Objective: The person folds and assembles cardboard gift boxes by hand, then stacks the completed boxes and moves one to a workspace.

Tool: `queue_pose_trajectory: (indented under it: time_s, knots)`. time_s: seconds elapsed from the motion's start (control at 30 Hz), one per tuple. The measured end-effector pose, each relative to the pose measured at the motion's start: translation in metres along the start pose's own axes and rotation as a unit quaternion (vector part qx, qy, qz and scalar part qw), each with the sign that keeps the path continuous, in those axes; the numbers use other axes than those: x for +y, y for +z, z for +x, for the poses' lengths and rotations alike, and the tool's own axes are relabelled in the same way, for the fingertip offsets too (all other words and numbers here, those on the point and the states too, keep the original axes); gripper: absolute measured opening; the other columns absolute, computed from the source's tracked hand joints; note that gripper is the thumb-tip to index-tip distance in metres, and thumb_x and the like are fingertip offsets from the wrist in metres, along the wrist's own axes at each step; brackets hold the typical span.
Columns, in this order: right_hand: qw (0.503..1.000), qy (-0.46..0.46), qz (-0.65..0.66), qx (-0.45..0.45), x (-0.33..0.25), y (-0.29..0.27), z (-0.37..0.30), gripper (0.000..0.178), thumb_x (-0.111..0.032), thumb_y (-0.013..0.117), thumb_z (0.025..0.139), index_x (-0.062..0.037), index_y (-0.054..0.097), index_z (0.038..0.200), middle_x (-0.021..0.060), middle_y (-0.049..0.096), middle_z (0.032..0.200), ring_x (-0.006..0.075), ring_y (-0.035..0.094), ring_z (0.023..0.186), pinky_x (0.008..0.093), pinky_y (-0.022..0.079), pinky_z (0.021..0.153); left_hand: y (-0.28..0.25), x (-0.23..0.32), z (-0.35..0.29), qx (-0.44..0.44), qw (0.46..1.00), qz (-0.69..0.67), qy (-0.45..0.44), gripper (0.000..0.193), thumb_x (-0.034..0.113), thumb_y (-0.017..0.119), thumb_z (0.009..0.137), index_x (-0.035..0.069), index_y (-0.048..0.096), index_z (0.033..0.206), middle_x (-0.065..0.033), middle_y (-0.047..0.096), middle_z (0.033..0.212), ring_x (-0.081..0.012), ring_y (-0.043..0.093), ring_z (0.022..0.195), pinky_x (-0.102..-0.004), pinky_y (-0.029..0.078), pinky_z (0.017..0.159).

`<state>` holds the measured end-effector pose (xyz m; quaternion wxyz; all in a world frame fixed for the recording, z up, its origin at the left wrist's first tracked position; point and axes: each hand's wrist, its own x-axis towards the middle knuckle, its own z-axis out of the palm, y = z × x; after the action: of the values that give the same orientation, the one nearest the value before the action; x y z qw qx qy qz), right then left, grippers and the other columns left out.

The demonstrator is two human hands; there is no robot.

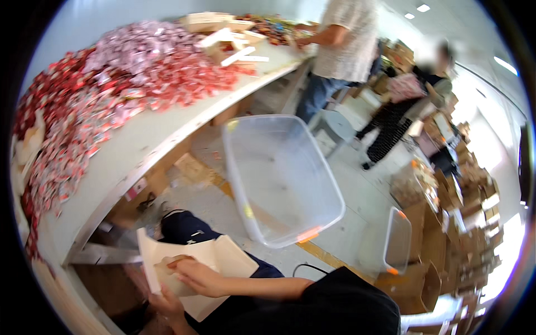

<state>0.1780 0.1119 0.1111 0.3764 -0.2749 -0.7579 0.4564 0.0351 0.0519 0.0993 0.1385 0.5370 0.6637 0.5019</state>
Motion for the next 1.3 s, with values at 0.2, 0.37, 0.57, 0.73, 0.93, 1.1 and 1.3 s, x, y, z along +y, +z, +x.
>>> queue_pose_trajectory:
  time_s: [0.2, 0.37, 0.57, 0.73, 0.93, 1.1, 1.3]
  knots:
    - [0.995, 0.019, -0.078, -0.064, -0.027, -0.017, 0.005, 0.031, -0.017, 0.06, 0.077, -0.0024, 0.053, 0.103, 0.0096, 0.058, 0.094, 0.0262, 0.054, 0.077, 0.0356, 0.04, 0.07, -0.025, -0.027, -0.014, -0.274, 0.735, -0.601, -0.154, 0.095, 0.05, 0.071, 0.061, 0.001, 0.027, 0.129, -0.0106, 0.038, 0.126, -0.0219, 0.04, 0.113, -0.0342, 0.034, 0.093]
    - [0.976, -0.085, -0.096, -0.175, -0.04, 0.005, 0.013, 0.041, -0.021, 0.067, 0.071, -0.0012, 0.053, 0.104, 0.0073, 0.058, 0.085, 0.0256, 0.054, 0.075, 0.0343, 0.04, 0.069, -0.016, -0.01, -0.003, -0.145, 0.585, -0.741, -0.297, 0.087, 0.056, 0.054, 0.074, 0.003, 0.02, 0.133, -0.0121, 0.04, 0.124, -0.0226, 0.044, 0.109, -0.035, 0.037, 0.091]
    - [0.967, -0.111, -0.065, -0.22, -0.045, 0.013, 0.011, 0.035, -0.019, 0.07, 0.065, -0.002, 0.055, 0.092, 0.0095, 0.057, 0.081, 0.0283, 0.054, 0.076, 0.0353, 0.041, 0.069, 0.034, -0.056, -0.009, -0.313, 0.135, -0.914, -0.221, 0.057, 0.039, 0.039, 0.089, 0.004, 0.024, 0.131, -0.0109, 0.051, 0.108, -0.0175, 0.052, 0.093, -0.0292, 0.04, 0.087]
    - [0.951, -0.106, -0.053, -0.285, -0.045, 0.008, 0.013, 0.029, -0.019, 0.068, 0.066, -0.0023, 0.054, 0.086, 0.0129, 0.054, 0.107, 0.0305, 0.049, 0.101, 0.0413, 0.036, 0.083, 0.025, -0.05, -0.01, -0.271, 0.068, -0.917, -0.283, 0.053, 0.033, 0.039, 0.088, 0.004, 0.025, 0.131, -0.018, 0.048, 0.115, -0.0251, 0.052, 0.101, -0.0342, 0.042, 0.087]
    - [0.946, -0.089, -0.061, -0.306, -0.043, 0.016, 0.02, 0.036, -0.019, 0.066, 0.068, -0.0033, 0.053, 0.097, 0.0129, 0.053, 0.108, 0.0296, 0.046, 0.109, 0.0423, 0.035, 0.089, 0.015, -0.057, -0.014, -0.233, -0.001, -0.906, -0.354, 0.059, 0.041, 0.037, 0.083, -0.001, 0.033, 0.126, -0.0227, 0.049, 0.113, -0.0306, 0.057, 0.088, -0.0392, 0.048, 0.071]
    - [0.948, -0.071, -0.063, -0.304, -0.043, 0.021, 0.021, 0.05, -0.021, 0.067, 0.067, -0.0019, 0.049, 0.109, 0.0127, 0.054, 0.107, 0.0296, 0.049, 0.106, 0.0386, 0.04, 0.084, 0.016, -0.108, -0.041, -0.149, 0.212, -0.813, -0.521, 0.058, 0.042, 0.041, 0.084, -0.001, 0.036, 0.123, -0.0209, 0.051, 0.111, -0.0287, 0.058, 0.078, -0.0406, 0.049, 0.064]
    - [0.932, -0.063, -0.229, -0.274, -0.032, 0.013, 0.022, 0.044, -0.023, 0.066, 0.063, -0.0026, 0.051, 0.098, 0.0136, 0.054, 0.089, 0.0278, 0.054, 0.084, 0.0381, 0.041, 0.071, 0.006, -0.029, -0.007, -0.094, 0.635, -0.7, -0.313, 0.062, 0.04, 0.056, 0.073, 0.005, 0.033, 0.119, -0.0146, 0.048, 0.107, -0.0249, 0.054, 0.089, -0.0374, 0.046, 0.075]
